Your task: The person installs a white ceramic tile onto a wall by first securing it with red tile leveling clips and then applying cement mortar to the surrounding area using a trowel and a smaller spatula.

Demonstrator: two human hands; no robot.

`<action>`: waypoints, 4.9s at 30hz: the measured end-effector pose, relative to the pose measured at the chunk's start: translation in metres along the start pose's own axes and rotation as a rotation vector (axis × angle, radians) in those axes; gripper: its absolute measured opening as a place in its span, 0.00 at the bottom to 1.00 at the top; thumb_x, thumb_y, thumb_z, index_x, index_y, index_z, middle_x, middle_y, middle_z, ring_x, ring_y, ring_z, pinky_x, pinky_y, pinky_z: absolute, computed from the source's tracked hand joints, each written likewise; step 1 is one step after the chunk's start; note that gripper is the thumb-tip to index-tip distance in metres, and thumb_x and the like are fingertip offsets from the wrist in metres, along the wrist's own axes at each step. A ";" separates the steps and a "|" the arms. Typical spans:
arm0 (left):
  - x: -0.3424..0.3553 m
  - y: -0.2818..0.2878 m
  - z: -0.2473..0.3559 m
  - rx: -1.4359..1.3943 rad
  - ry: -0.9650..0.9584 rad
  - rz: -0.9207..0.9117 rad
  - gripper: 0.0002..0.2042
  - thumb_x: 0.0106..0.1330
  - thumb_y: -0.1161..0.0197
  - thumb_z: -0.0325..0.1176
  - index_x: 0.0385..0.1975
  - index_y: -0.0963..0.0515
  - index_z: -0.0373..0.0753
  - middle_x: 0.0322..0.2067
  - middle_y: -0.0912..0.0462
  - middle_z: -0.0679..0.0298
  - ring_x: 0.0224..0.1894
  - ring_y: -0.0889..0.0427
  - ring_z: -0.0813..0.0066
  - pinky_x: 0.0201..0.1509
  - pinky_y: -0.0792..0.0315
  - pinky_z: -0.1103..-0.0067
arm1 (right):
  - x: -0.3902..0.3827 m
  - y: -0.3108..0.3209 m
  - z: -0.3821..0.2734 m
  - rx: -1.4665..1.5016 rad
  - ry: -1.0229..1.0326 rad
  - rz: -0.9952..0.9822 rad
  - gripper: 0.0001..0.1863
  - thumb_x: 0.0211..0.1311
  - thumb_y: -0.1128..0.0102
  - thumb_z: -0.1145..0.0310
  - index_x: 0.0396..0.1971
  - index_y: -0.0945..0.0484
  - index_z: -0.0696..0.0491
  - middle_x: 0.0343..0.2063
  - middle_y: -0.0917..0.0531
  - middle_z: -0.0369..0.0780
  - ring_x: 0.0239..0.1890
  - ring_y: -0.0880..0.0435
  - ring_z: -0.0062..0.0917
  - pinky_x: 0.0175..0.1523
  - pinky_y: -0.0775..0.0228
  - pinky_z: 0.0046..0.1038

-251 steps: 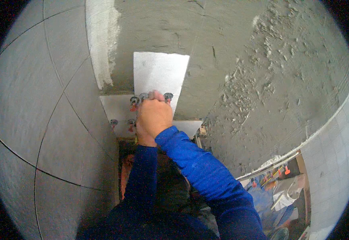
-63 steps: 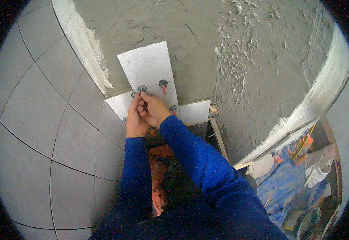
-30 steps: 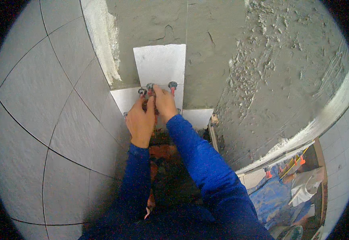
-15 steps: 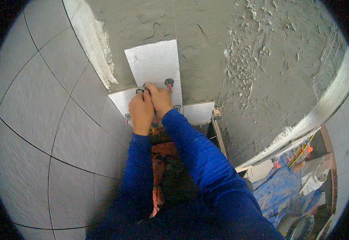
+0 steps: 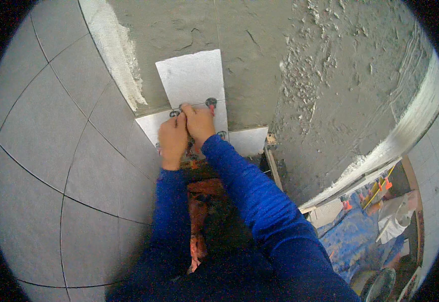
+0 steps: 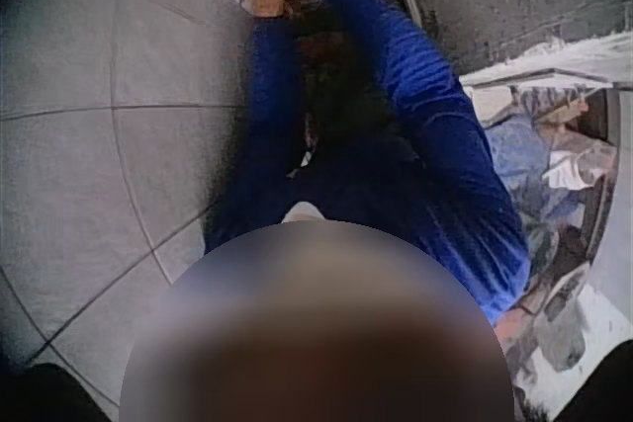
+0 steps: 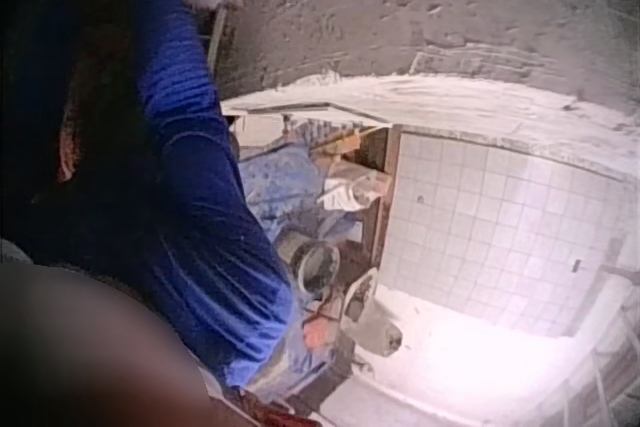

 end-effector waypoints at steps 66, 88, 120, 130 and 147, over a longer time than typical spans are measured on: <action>-0.036 -0.134 0.018 -1.881 0.566 -0.629 0.20 0.81 0.55 0.50 0.50 0.22 0.42 0.45 0.17 0.64 0.48 0.20 0.71 0.52 0.26 0.71 | -0.044 0.056 -0.083 -1.306 0.514 0.194 0.25 0.68 0.45 0.47 0.27 0.16 0.55 0.31 0.14 0.50 0.31 0.13 0.48 0.37 0.21 0.47; -0.015 -0.136 0.034 -2.111 0.692 -0.729 0.18 0.78 0.47 0.44 0.50 0.22 0.33 0.49 0.16 0.53 0.54 0.18 0.60 0.63 0.26 0.66 | -0.042 0.043 -0.066 -1.601 0.706 0.271 0.08 0.58 0.41 0.67 0.28 0.18 0.54 0.34 0.13 0.45 0.33 0.11 0.36 0.31 0.19 0.36; -0.012 -0.089 -0.001 -2.023 0.209 -0.468 0.21 0.81 0.56 0.50 0.52 0.22 0.42 0.53 0.18 0.60 0.59 0.21 0.62 0.65 0.29 0.63 | -0.052 -0.013 -0.105 -1.312 0.456 -0.034 0.23 0.71 0.48 0.51 0.33 0.15 0.57 0.29 0.15 0.54 0.34 0.14 0.53 0.42 0.21 0.49; -0.032 -0.094 -0.004 -2.170 0.599 -0.222 0.21 0.80 0.54 0.50 0.61 0.25 0.45 0.56 0.19 0.62 0.60 0.21 0.63 0.64 0.29 0.64 | -0.024 -0.008 -0.098 -1.307 0.467 -0.025 0.22 0.69 0.46 0.56 0.31 0.16 0.60 0.31 0.14 0.55 0.36 0.13 0.52 0.43 0.20 0.48; -0.002 -0.009 -0.006 -0.339 0.154 -0.123 0.25 0.74 0.48 0.47 0.34 0.18 0.27 0.33 0.16 0.38 0.38 0.18 0.37 0.42 0.28 0.56 | -0.014 -0.007 0.015 0.459 -0.353 0.058 0.27 0.70 0.43 0.47 0.40 0.17 0.62 0.35 0.14 0.42 0.35 0.17 0.29 0.44 0.27 0.32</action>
Point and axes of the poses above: each hand's wrist, its own x-axis towards the middle knuckle, its own y-axis out of the back of the hand, z = x × y, the point moved 6 cm from there along x, towards the middle knuckle
